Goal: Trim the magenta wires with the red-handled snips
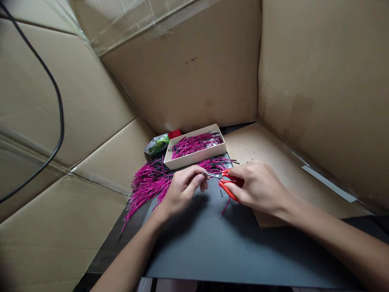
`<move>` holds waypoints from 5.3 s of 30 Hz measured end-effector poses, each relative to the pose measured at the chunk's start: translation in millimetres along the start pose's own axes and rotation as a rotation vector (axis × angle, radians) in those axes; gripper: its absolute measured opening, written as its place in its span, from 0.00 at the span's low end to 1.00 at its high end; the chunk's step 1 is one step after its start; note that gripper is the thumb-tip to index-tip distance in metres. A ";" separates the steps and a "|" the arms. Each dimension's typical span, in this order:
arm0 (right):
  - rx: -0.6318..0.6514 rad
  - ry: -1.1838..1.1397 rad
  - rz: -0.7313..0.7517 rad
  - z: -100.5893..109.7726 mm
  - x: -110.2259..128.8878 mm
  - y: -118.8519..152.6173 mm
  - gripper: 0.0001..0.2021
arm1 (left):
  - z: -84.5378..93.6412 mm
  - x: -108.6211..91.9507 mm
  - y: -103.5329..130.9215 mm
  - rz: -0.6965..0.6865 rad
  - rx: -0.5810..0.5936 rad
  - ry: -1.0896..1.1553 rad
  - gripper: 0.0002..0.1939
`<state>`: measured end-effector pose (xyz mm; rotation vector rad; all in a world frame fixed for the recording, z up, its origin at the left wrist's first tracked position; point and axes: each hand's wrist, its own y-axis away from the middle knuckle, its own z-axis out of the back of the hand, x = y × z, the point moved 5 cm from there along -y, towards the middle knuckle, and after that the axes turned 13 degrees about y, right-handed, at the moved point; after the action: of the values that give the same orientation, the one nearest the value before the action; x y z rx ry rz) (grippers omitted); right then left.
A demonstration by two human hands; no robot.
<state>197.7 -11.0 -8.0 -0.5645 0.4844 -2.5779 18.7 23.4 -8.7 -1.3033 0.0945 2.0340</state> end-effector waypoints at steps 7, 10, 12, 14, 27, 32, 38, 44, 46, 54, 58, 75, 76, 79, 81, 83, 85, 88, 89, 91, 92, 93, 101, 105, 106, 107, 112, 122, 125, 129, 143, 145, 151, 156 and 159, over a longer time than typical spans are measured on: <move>-0.013 0.020 -0.057 -1.9 1.6 -0.7 0.10 | -0.2 3.4 1.1 0.026 0.007 0.028 0.10; 0.002 0.023 -0.048 -2.4 1.3 -0.9 0.10 | -0.1 3.3 0.9 0.024 0.005 0.023 0.10; 0.021 0.021 -0.033 -2.3 1.1 -1.2 0.10 | -0.3 3.0 0.6 0.025 0.008 0.013 0.10; 0.037 0.022 -0.024 -2.0 1.2 -1.4 0.10 | -0.3 2.8 0.4 0.029 0.010 0.004 0.10; 0.046 0.044 -0.022 -2.7 -1.2 -1.1 0.10 | -0.5 2.1 1.3 0.048 0.005 0.002 0.09; 0.043 0.047 -0.070 -1.4 -1.2 -0.9 0.09 | -0.1 1.6 0.7 0.051 0.005 0.045 0.09; 0.062 0.025 -0.014 -1.3 0.2 -0.9 0.09 | 0.1 1.2 0.7 0.040 0.016 0.044 0.10; 0.046 0.025 -0.060 -1.7 -1.8 -0.6 0.09 | -0.1 1.7 1.0 0.060 0.005 0.076 0.09; 0.055 0.029 -0.045 -2.3 -1.5 -0.7 0.09 | -0.3 1.6 1.0 0.067 0.010 0.072 0.09; 0.026 0.003 -0.027 -0.7 -0.5 -1.5 0.09 | 0.3 1.6 0.5 0.062 0.019 0.055 0.09; 0.052 -0.008 -0.014 -1.9 0.0 -2.1 0.09 | -0.3 2.4 0.9 0.068 0.023 0.032 0.09; 0.082 -0.029 -0.045 -2.7 -0.8 -2.0 0.09 | -0.6 1.0 0.3 0.067 0.009 0.057 0.08; 0.083 -0.031 -0.042 -2.7 -0.6 -2.0 0.10 | -0.7 1.1 0.2 0.068 0.011 0.058 0.08; 0.060 -0.036 -0.028 -1.7 -0.2 -2.1 0.10 | -1.3 1.4 0.2 0.068 0.017 0.068 0.08; 0.049 -0.036 -0.029 -1.2 -0.1 -2.1 0.10 | -1.3 1.7 0.3 0.070 0.014 0.084 0.09; 0.051 -0.037 -0.038 -1.4 -0.2 -1.9 0.09 | -1.4 2.1 0.5 0.076 0.009 0.103 0.08; 0.059 -0.042 -0.039 -2.0 0.0 -1.7 0.09 | -1.4 2.5 0.7 0.082 0.003 0.122 0.08; 0.058 -0.046 -0.020 -2.2 1.4 -1.3 0.10 | -1.4 3.2 1.1 0.091 -0.003 0.134 0.08; 0.055 -0.045 -0.021 -2.0 1.7 -1.1 0.10 | -1.4 3.3 1.2 0.094 -0.006 0.137 0.08; 0.046 -0.043 -0.039 -1.3 1.8 -1.0 0.10 | -1.4 3.3 1.4 0.096 -0.011 0.147 0.08; 0.042 -0.044 -0.050 -0.9 1.8 -1.0 0.09 | -1.5 3.2 1.5 0.097 -0.012 0.152 0.08; 0.040 -0.047 -0.058 -0.6 1.9 -1.0 0.09 | -1.7 3.1 1.6 0.098 -0.011 0.154 0.08; 0.058 -0.077 -0.049 -0.1 0.6 -1.8 0.10 | -2.3 2.7 1.1 0.100 -0.007 0.127 0.08; 0.065 -0.091 -0.041 -0.5 1.2 -1.5 0.11 | -2.2 3.2 1.3 0.104 -0.007 0.134 0.08; 0.058 -0.091 -0.045 -0.3 1.3 -1.3 0.10 | -2.1 3.3 1.4 0.107 -0.008 0.138 0.08; 0.048 -0.090 -0.049 0.0 1.4 -1.2 0.10 | -2.0 3.4 1.6 0.109 -0.010 0.141 0.08; 0.057 -0.083 -0.045 -1.0 1.4 -1.0 0.09 | -1.6 3.3 2.0 0.107 -0.014 0.141 0.08; 0.053 -0.070 -0.053 -0.2 0.4 -0.5 0.10 | -1.6 3.0 0.5 0.095 -0.005 0.120 0.08; 0.054 -0.047 -0.079 0.3 -1.6 -1.2 0.12 | 4.7 2.9 -1.4 0.071 -0.073 -0.042 0.10; 0.034 -0.021 -0.128 0.7 -4.0 -1.8 0.13 | 21.5 11.5 -0.2 0.154 -0.189 -0.409 0.09; 0.011 0.017 -0.146 2.3 -4.6 -1.5 0.14 | -15.7 21.0 1.1 0.060 0.130 -0.667 0.11; -0.004 0.023 -0.164 2.6 -6.3 -1.6 0.13 | -31.8 18.7 0.3 -0.045 0.246 -0.645 0.14; -0.015 0.046 -0.197 2.0 -10.6 -2.6 0.13 | -40.1 19.4 0.2 -0.177 0.331 -0.699 0.10; -0.030 0.074 -0.211 4.6 -10.2 -3.1 0.16 | -30.7 16.0 -0.1 -0.194 0.204 -0.448 0.08; -0.026 0.044 -0.211 5.5 -8.6 -2.6 0.14 | -12.2 13.8 -2.1 -0.092 -0.056 -0.145 0.05</move>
<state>206.4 -5.9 -4.9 -0.5969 0.4972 -2.7932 26.0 27.1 -25.3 -1.1676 -0.0885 2.0578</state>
